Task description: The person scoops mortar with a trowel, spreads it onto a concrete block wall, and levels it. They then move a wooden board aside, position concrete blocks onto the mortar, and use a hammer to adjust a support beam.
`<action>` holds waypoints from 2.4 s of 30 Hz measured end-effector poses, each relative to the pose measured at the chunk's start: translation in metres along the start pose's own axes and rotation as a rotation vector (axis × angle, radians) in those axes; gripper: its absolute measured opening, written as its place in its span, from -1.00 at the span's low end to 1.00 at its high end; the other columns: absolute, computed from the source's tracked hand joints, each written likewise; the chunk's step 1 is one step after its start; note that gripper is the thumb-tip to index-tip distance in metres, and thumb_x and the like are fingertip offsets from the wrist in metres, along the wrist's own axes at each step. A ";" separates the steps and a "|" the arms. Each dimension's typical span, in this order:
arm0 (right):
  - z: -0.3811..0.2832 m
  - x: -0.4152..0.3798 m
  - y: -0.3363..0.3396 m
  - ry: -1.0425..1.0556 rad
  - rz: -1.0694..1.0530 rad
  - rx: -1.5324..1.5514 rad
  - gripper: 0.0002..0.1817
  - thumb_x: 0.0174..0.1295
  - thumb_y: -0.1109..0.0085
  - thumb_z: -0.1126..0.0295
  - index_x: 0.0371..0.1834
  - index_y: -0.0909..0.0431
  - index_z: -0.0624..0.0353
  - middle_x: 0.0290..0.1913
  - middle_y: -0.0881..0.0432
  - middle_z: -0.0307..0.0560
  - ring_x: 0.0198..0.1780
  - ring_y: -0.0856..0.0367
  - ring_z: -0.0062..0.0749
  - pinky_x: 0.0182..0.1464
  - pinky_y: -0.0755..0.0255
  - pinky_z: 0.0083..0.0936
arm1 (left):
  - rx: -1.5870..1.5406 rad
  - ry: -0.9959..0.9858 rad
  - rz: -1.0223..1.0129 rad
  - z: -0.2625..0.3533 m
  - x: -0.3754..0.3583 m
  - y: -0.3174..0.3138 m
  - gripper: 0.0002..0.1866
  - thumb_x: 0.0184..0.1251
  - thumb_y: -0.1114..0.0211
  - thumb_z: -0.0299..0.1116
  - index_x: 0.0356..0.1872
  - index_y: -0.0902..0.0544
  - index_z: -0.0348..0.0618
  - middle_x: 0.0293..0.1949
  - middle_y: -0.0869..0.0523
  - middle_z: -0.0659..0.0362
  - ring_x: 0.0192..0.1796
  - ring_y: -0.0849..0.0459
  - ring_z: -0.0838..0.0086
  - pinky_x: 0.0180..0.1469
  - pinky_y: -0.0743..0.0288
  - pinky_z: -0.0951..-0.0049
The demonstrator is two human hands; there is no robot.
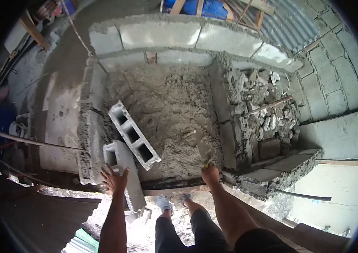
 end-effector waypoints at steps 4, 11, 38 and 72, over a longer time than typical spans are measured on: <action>-0.041 0.026 0.041 -0.042 0.019 -0.019 -0.58 0.26 -0.18 0.15 -0.02 -0.58 0.31 -0.11 -0.71 0.37 -0.01 -0.68 0.28 0.06 -0.54 0.04 | 0.045 0.111 -0.034 0.007 0.007 -0.018 0.21 0.09 -0.43 0.28 0.64 0.05 0.00 0.59 -0.05 -0.19 0.62 0.01 -0.09 0.50 0.00 -0.29; -0.085 0.098 0.074 -0.018 0.075 -0.328 -0.59 0.32 -0.10 0.19 0.06 -0.62 0.29 0.00 -0.70 0.30 0.10 -0.67 0.17 0.13 -0.53 -0.03 | 0.069 0.114 0.029 0.008 0.011 -0.020 0.16 0.12 -0.40 0.23 0.64 0.03 0.03 0.53 -0.19 -0.20 0.53 -0.22 -0.08 0.45 -0.10 -0.19; -0.133 0.194 0.031 -0.397 -0.475 0.493 -0.67 0.50 -0.05 0.16 -0.35 -0.49 0.17 -0.51 -0.51 -0.13 -0.53 -0.46 -0.34 -0.49 -0.33 -0.17 | 0.116 0.107 0.009 0.009 0.018 -0.031 0.15 0.14 -0.43 0.15 0.64 0.05 -0.02 0.51 -0.18 -0.19 0.50 -0.21 -0.10 0.48 -0.12 -0.10; -0.217 0.143 0.185 0.169 -0.237 1.172 -0.70 0.44 -0.04 0.18 0.02 -0.52 0.17 -0.48 -0.54 -0.25 -0.58 -0.50 -0.59 -0.55 -0.47 -0.53 | 0.109 0.168 -0.004 0.012 0.016 -0.032 0.14 0.14 -0.43 0.12 0.66 0.07 0.13 0.55 -0.15 -0.15 0.53 -0.17 -0.15 0.46 -0.15 -0.20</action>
Point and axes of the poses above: each hand's wrist, its own x-axis towards the middle knuckle, its own y-axis out of the back of the hand, z = x × y, the point moved 5 cm from there along x, towards the middle knuckle
